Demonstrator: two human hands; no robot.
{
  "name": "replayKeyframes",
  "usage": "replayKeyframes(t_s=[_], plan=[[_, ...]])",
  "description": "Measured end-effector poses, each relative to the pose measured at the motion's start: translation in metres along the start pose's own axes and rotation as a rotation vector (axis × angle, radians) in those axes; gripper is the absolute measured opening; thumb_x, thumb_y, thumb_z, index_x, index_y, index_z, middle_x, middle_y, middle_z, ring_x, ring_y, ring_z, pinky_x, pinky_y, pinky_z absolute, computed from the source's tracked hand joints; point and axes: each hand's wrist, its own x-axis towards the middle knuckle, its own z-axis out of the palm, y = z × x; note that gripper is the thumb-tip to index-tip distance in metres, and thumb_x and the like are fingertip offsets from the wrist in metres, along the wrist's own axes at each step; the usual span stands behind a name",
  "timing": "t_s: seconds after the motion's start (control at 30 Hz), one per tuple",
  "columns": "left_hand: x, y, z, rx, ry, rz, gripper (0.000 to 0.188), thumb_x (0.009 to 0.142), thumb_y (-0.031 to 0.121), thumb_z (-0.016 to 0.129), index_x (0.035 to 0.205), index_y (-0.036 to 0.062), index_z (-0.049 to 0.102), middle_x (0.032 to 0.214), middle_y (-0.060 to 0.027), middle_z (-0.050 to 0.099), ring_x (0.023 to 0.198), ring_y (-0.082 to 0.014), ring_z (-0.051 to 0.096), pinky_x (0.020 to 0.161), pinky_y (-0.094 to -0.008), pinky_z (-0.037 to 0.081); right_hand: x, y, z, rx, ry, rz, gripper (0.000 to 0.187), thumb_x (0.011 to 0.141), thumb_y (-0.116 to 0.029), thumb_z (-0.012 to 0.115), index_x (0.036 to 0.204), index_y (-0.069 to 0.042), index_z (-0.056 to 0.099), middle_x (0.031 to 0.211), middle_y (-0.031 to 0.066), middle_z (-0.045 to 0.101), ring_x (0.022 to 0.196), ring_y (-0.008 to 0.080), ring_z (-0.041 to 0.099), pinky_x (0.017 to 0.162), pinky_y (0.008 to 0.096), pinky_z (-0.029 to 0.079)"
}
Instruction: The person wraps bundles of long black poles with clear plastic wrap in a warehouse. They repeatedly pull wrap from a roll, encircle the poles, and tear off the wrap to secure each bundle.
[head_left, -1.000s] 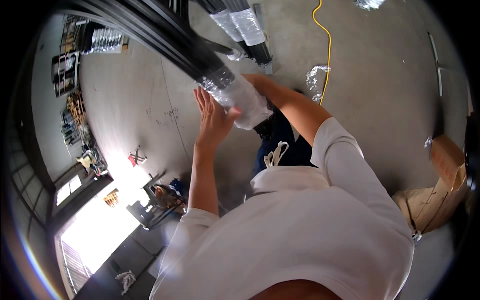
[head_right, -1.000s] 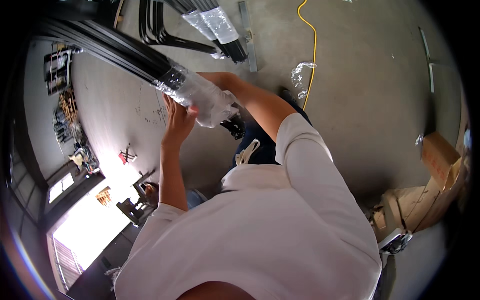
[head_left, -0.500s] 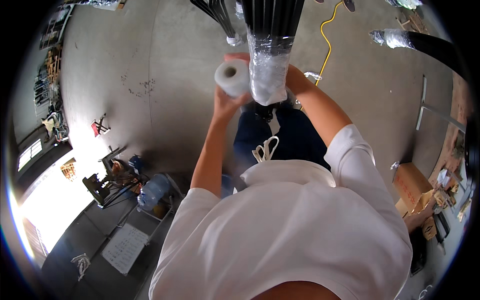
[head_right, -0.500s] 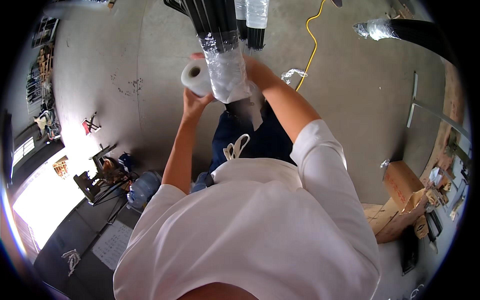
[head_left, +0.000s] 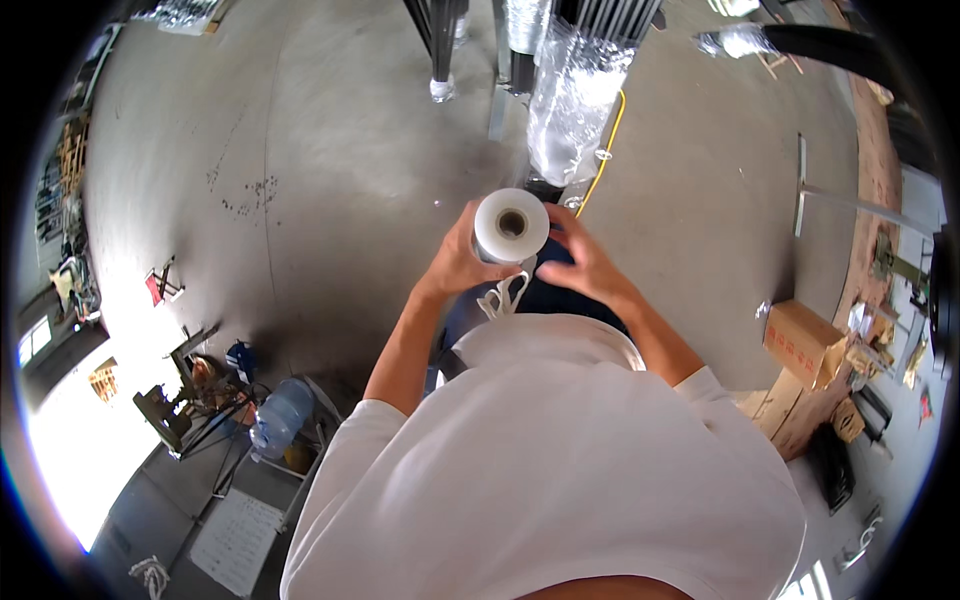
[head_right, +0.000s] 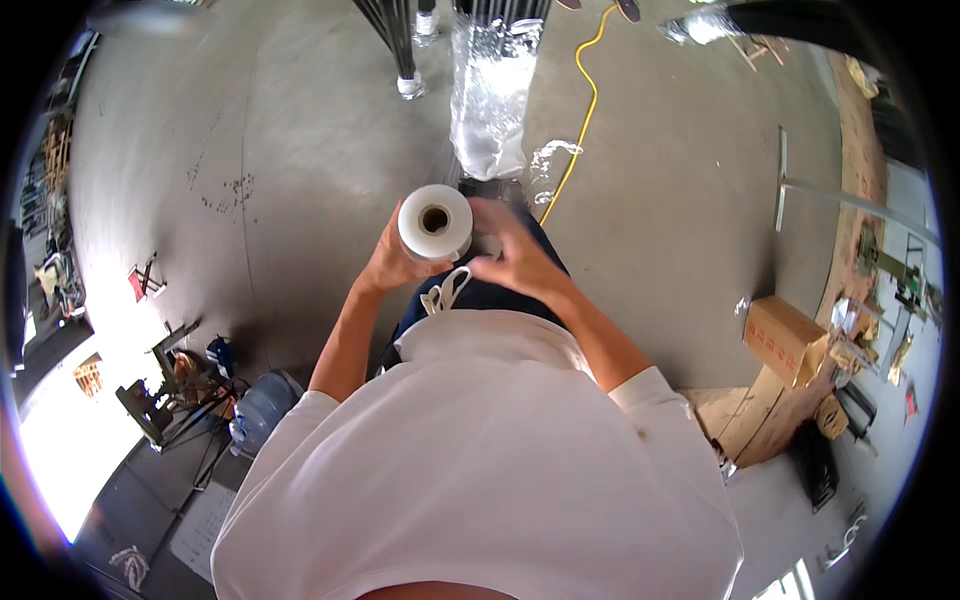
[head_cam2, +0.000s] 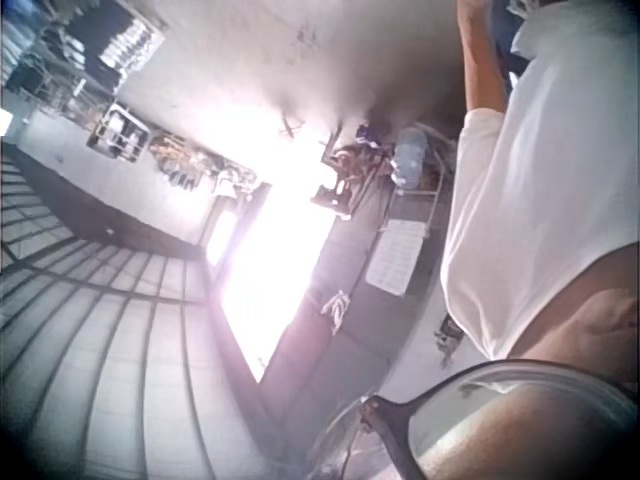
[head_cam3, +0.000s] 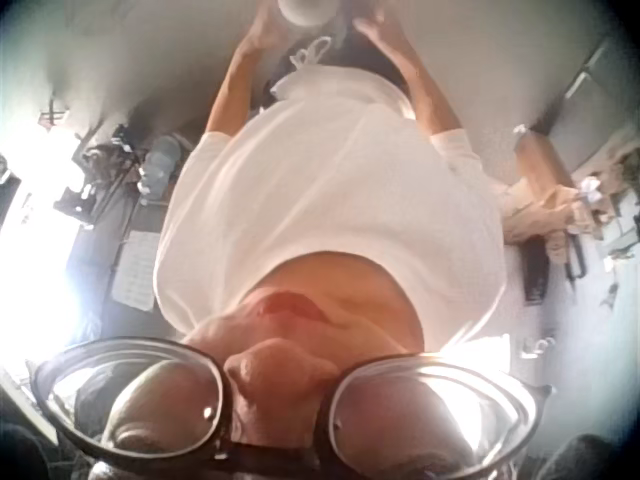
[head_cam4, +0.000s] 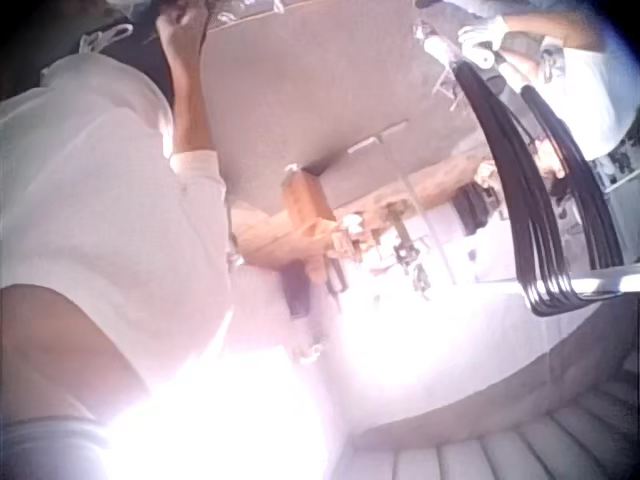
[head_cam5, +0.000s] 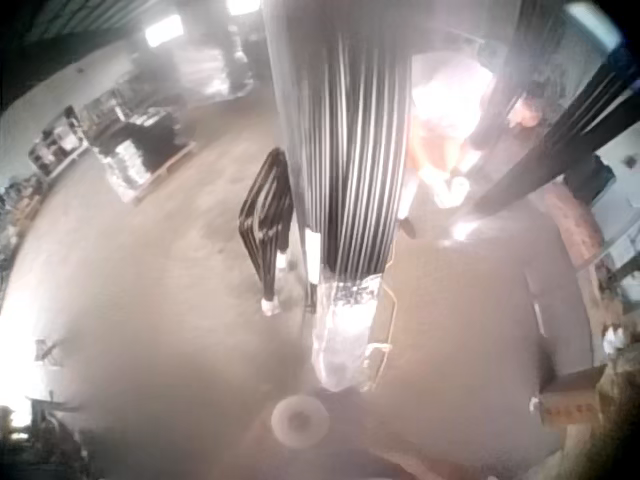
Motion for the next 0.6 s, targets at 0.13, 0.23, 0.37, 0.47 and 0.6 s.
replayKeyframes(t_s=[0.13,0.23,0.37,0.47,0.6], plan=[[-0.011,0.014,0.012,0.054,-0.037,0.06,0.073,0.057,0.008,0.072,0.121,0.0031,0.038,0.112,-0.0119,0.048,0.108,-0.0233,0.046,0.091,-0.0333,0.035,0.0,-0.005,0.043,0.006,0.238,-0.105,0.082,0.058,-0.01,0.074,0.125,-0.002,0.027,0.117,0.011,0.04,0.111,0.02,0.04,0.092,0.0325,0.033],[-0.008,0.01,-0.015,0.141,-0.195,0.066,0.07,0.064,0.006,0.065,0.126,0.0027,0.032,0.121,-0.0132,0.042,0.116,-0.0242,0.038,0.095,-0.0336,0.031,-0.001,0.0,0.053,0.065,0.389,-0.15,0.078,0.055,-0.01,0.076,0.12,-0.003,0.033,0.11,0.0088,0.045,0.102,0.0177,0.046,0.085,0.0312,0.039],[0.037,0.025,-0.038,-0.233,-0.029,-0.11,0.065,0.075,0.023,0.058,0.13,0.0041,0.029,0.127,-0.0126,0.039,0.121,-0.0228,0.034,0.097,-0.0333,0.029,-0.006,-0.003,0.054,-0.061,0.506,-0.183,0.077,0.053,-0.014,0.078,0.116,-0.004,0.035,0.105,0.0085,0.05,0.098,0.0184,0.05,0.084,0.0307,0.04],[0.092,0.037,-0.02,-0.255,-0.031,0.077,0.062,0.075,0.022,0.06,0.127,0.0021,0.033,0.124,-0.0119,0.042,0.119,-0.0209,0.034,0.096,-0.0326,0.028,-0.014,-0.007,0.05,-0.017,0.543,-0.112,0.076,0.052,-0.017,0.078,0.115,-0.004,0.037,0.104,0.0095,0.052,0.096,0.0186,0.052,0.084,0.0311,0.04],[0.124,0.046,-0.011,-0.302,-0.059,0.039,0.053,0.074,0.022,0.062,0.117,-0.0026,0.041,0.11,-0.0095,0.052,0.102,-0.018,0.047,0.089,-0.0302,0.035,-0.037,0.018,0.022,0.067,0.61,-0.094,0.074,0.052,-0.017,0.079,0.112,-0.003,0.04,0.101,0.0101,0.054,0.094,0.0161,0.053,0.084,0.0308,0.041]])
